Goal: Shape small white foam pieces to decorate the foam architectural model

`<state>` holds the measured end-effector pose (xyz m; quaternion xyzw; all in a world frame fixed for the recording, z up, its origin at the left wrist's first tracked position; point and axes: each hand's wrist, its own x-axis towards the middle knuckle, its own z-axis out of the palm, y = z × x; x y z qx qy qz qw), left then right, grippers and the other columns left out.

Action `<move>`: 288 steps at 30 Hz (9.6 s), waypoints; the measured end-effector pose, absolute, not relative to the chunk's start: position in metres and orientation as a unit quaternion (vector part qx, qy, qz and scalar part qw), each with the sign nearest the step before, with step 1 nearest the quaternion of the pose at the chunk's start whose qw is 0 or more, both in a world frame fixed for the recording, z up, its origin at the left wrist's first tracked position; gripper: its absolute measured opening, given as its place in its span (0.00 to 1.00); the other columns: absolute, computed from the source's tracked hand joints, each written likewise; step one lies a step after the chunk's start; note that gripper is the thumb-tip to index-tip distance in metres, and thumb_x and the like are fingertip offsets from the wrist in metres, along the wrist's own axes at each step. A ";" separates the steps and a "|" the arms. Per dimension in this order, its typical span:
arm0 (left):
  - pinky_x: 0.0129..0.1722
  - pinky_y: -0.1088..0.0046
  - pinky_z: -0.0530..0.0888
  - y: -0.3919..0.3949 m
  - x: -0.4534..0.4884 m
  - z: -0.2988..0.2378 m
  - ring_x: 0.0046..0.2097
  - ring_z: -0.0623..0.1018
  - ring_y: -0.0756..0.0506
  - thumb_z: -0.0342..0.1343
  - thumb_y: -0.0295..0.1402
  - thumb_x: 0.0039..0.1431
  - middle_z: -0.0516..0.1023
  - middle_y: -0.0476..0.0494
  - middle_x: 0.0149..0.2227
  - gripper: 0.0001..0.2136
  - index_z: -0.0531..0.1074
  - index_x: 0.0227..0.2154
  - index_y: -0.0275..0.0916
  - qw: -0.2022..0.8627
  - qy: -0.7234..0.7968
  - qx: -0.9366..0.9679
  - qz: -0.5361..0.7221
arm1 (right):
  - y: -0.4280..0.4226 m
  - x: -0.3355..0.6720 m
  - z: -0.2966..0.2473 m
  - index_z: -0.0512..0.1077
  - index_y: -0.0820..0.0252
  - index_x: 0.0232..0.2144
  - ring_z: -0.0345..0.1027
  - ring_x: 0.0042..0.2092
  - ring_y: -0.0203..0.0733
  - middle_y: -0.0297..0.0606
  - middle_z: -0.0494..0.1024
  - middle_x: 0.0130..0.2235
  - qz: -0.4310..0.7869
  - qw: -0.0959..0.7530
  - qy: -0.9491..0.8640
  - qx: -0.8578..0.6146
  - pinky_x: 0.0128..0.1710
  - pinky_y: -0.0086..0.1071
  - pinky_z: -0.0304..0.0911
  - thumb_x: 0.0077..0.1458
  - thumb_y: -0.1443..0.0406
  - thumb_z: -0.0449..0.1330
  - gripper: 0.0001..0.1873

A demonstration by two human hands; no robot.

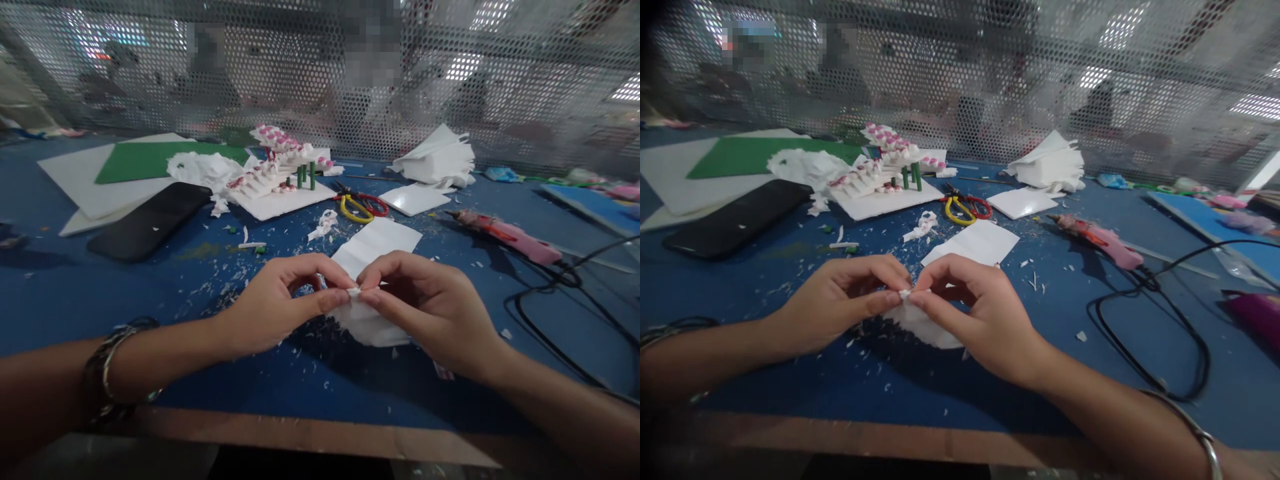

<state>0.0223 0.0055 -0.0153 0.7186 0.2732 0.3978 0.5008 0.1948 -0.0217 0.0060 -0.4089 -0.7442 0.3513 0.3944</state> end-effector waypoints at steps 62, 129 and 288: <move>0.35 0.77 0.67 0.001 0.016 -0.015 0.34 0.73 0.51 0.56 0.30 0.49 0.75 0.50 0.30 0.02 0.69 0.25 0.39 0.288 0.292 0.805 0.429 | -0.028 0.189 -0.009 0.60 0.59 0.39 0.67 0.32 0.31 0.33 0.71 0.32 0.247 0.381 -0.799 -0.394 0.30 0.24 0.66 0.45 0.66 0.60 0.17; 0.21 0.88 0.63 0.003 0.019 -0.015 0.23 0.67 0.58 0.55 0.30 0.49 0.70 0.55 0.21 0.04 0.70 0.23 0.36 0.492 0.335 0.732 0.331 | -0.023 0.196 0.007 0.71 0.57 0.26 0.59 0.16 0.24 0.25 0.75 0.23 0.110 0.324 -0.850 -0.400 0.13 0.20 0.50 0.44 0.70 0.60 0.04; 0.26 0.83 0.67 0.011 0.020 -0.017 0.27 0.71 0.55 0.56 0.34 0.48 0.73 0.52 0.24 0.06 0.71 0.26 0.36 0.580 0.358 0.670 0.295 | -0.028 0.196 0.001 0.69 0.57 0.32 0.71 0.27 0.30 0.29 0.78 0.29 0.105 0.260 -0.853 -0.440 0.24 0.20 0.62 0.50 0.70 0.55 0.06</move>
